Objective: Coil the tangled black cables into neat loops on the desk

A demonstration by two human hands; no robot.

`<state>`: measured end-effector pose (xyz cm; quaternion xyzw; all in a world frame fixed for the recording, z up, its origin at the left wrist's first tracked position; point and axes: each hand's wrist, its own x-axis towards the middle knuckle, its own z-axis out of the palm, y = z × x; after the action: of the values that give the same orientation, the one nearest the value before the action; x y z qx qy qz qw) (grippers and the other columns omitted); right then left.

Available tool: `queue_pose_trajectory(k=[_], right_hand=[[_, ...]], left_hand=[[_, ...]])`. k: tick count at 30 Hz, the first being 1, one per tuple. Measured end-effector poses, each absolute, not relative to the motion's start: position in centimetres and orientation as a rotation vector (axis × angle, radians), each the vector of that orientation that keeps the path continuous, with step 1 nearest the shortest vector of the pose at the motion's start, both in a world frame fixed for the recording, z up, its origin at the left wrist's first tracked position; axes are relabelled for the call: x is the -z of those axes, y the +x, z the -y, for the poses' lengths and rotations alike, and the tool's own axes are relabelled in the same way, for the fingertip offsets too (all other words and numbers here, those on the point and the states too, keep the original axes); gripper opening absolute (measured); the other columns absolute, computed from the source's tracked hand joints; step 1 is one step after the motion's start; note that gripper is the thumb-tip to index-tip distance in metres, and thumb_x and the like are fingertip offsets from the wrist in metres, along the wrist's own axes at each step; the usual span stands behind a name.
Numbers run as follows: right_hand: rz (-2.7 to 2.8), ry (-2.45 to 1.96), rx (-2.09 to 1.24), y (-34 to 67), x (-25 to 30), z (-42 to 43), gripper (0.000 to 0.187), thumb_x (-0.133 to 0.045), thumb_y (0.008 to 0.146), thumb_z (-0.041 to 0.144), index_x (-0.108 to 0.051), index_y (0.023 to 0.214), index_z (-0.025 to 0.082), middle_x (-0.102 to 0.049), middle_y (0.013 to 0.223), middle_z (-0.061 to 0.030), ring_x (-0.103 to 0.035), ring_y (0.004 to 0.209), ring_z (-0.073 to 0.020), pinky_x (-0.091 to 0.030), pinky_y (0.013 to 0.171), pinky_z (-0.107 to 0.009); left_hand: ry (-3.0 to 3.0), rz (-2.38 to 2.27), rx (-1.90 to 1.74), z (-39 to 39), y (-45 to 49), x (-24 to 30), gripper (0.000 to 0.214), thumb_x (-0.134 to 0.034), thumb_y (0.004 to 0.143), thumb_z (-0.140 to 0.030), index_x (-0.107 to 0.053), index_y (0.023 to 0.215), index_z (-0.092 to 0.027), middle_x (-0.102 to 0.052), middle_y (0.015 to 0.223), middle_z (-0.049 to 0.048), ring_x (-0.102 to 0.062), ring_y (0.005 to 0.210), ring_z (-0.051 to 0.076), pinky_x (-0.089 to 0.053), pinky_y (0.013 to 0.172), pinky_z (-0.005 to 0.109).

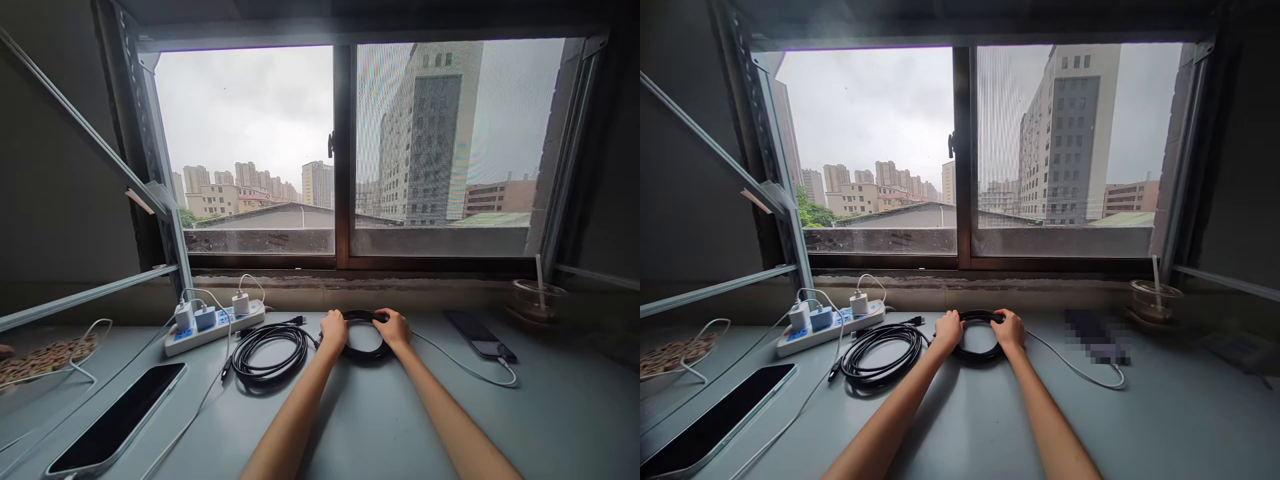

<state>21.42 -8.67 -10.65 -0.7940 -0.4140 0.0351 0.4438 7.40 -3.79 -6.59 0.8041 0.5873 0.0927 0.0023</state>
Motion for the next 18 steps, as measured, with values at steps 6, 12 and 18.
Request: queue_pose_trajectory(k=[6, 12, 18], right_hand=[[0.952, -1.876, -0.153, 21.6, 10.7, 8.3, 0.025, -0.061, 0.080, 0.034, -0.067, 0.099, 0.020, -0.068, 0.099, -0.0051, -0.062, 0.090, -0.0190, -0.049, 0.080, -0.036], [0.824, -1.800, -0.230, 22.3, 11.1, 8.1, 0.026, -0.054, 0.088, 0.037, -0.062, 0.099, 0.015, -0.064, 0.099, -0.0049, -0.061, 0.087, -0.0151, -0.051, 0.079, -0.035], [0.692, -1.758, -0.305, 23.3, 11.6, 7.9, 0.026, -0.053, 0.089, 0.036, -0.062, 0.102, 0.015, -0.063, 0.102, -0.0051, -0.061, 0.087, -0.0156, -0.052, 0.076, -0.034]], left_hand=[[2.471, -1.871, -0.307, 3.9, 7.3, 6.7, 0.035, -0.043, 0.092, -0.028, -0.053, 0.122, -0.012, -0.056, 0.121, 0.0188, -0.059, 0.108, 0.024, -0.046, 0.087, 0.031], [2.402, -1.912, -0.311, 3.8, 7.5, 6.8, 0.037, -0.045, 0.092, -0.028, -0.050, 0.123, -0.009, -0.057, 0.121, 0.0169, -0.060, 0.106, 0.022, -0.047, 0.087, 0.034], [2.323, -1.989, -0.316, 3.9, 7.6, 6.7, 0.037, -0.053, 0.089, -0.034, -0.053, 0.120, -0.015, -0.057, 0.118, 0.0100, -0.058, 0.101, 0.020, -0.051, 0.084, 0.042]])
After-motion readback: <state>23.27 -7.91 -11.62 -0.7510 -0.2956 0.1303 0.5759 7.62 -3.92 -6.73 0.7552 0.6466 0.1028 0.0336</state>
